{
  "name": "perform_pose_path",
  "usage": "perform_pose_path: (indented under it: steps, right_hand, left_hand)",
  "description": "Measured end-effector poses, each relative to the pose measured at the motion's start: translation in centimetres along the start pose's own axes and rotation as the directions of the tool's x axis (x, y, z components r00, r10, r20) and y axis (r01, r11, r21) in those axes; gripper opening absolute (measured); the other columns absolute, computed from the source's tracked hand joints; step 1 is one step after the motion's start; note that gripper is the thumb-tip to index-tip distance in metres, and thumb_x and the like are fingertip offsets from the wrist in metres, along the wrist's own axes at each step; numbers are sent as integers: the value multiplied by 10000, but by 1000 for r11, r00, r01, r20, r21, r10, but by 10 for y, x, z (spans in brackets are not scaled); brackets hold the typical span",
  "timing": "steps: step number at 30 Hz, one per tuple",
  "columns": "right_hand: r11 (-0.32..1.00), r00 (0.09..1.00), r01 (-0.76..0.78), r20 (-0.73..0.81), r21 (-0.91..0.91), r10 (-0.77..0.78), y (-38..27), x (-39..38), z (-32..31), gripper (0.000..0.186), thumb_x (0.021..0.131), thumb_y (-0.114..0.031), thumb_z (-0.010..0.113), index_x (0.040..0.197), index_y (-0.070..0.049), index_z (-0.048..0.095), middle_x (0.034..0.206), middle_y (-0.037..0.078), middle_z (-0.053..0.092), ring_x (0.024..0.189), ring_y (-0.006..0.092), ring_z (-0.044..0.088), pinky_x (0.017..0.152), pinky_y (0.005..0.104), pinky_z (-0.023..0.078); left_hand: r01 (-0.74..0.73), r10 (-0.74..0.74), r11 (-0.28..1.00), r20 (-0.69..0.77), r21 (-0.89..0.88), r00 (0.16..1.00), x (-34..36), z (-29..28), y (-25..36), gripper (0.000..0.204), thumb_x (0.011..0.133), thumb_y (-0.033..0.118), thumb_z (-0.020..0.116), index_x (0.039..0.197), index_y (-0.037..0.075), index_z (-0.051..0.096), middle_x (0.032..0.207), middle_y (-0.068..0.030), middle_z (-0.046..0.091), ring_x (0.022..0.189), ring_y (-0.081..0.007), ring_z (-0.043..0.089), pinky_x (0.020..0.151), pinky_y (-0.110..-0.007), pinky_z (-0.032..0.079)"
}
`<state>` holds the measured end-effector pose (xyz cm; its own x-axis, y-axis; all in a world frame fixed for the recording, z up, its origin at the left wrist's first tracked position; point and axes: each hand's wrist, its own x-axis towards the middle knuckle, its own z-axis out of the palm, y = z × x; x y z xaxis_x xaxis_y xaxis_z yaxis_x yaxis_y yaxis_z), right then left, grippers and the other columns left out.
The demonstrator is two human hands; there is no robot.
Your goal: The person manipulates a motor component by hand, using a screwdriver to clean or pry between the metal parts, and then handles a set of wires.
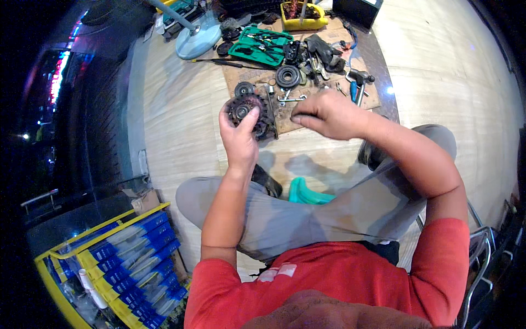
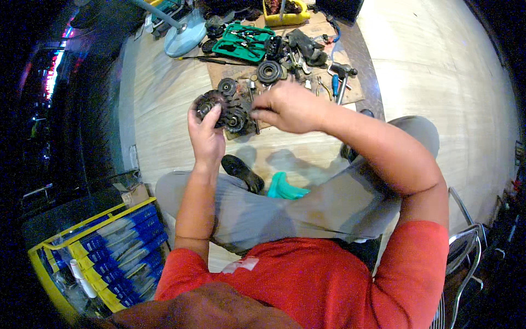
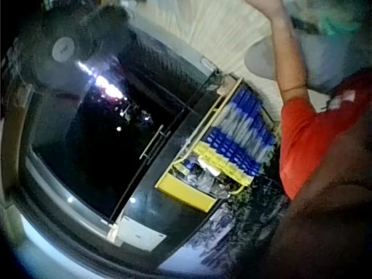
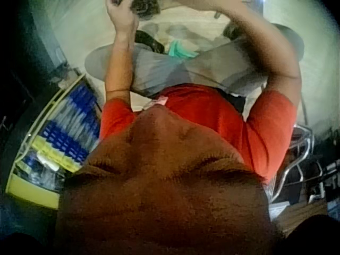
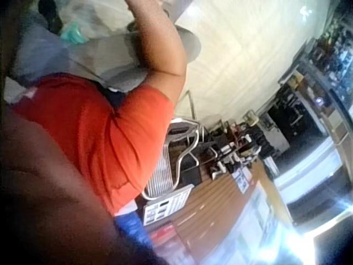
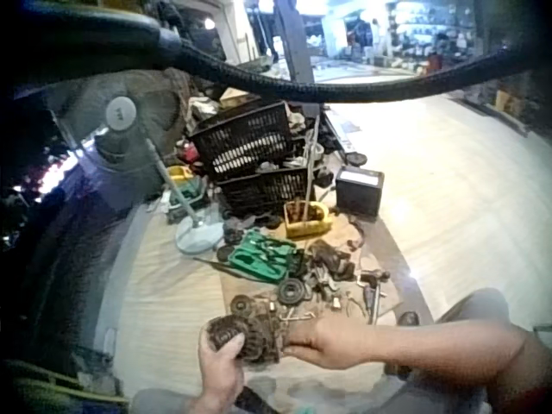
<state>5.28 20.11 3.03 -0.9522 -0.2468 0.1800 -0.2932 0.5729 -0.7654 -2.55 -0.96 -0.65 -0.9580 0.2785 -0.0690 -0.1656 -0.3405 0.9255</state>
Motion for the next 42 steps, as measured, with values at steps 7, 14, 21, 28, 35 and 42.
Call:
perform_pose_path:
  steps: [7,14,21,28,35,42]
  right_hand:
    - [975,992,-118,12,-187,123,2,-9,19,172,896,-221,600,907,-57,651,780,174,646,746,393,625,649,480,498]
    - [976,988,-133,-100,-171,117,34,-2,19,172,919,-199,575,951,-48,651,823,179,651,767,392,624,661,462,497]
    - [964,984,-116,-157,-238,80,65,3,7,182,928,-230,577,961,-66,650,810,190,640,772,392,623,655,457,492]
    - [941,981,-185,-104,-284,161,73,6,3,314,923,-320,573,1158,-118,630,932,180,674,829,385,642,715,471,513]
    - [979,983,-146,88,-142,160,56,2,27,657,860,-346,668,1374,-26,413,1154,262,604,1069,411,590,912,457,465]
    - [649,931,-364,237,668,278,32,5,54,372,953,-231,509,1229,18,519,948,159,647,821,235,631,742,375,522]
  left_hand:
    - [-15,-6,986,-123,-163,992,16,-19,6,218,890,79,595,1100,29,565,1028,-92,658,920,-207,648,775,-356,543]
    - [125,-128,924,14,-362,992,26,-39,21,304,906,224,582,1162,62,586,1019,-70,666,855,-206,632,734,-363,512]
    - [68,-48,945,69,-321,996,23,-40,31,344,906,213,581,1215,63,566,1073,-69,662,905,-207,642,742,-377,528]
    - [27,-2,962,91,-271,996,21,-39,31,360,893,170,576,1231,57,531,1099,-81,648,927,-215,642,800,-390,535]
    - [45,-24,991,166,-128,986,-6,-5,16,461,823,11,601,1260,20,455,1133,-102,597,1049,-221,598,930,-382,502]
    - [124,-105,990,239,-70,965,-21,10,-1,565,787,-44,627,1305,-17,405,1148,-122,580,1042,-198,595,950,-349,486]
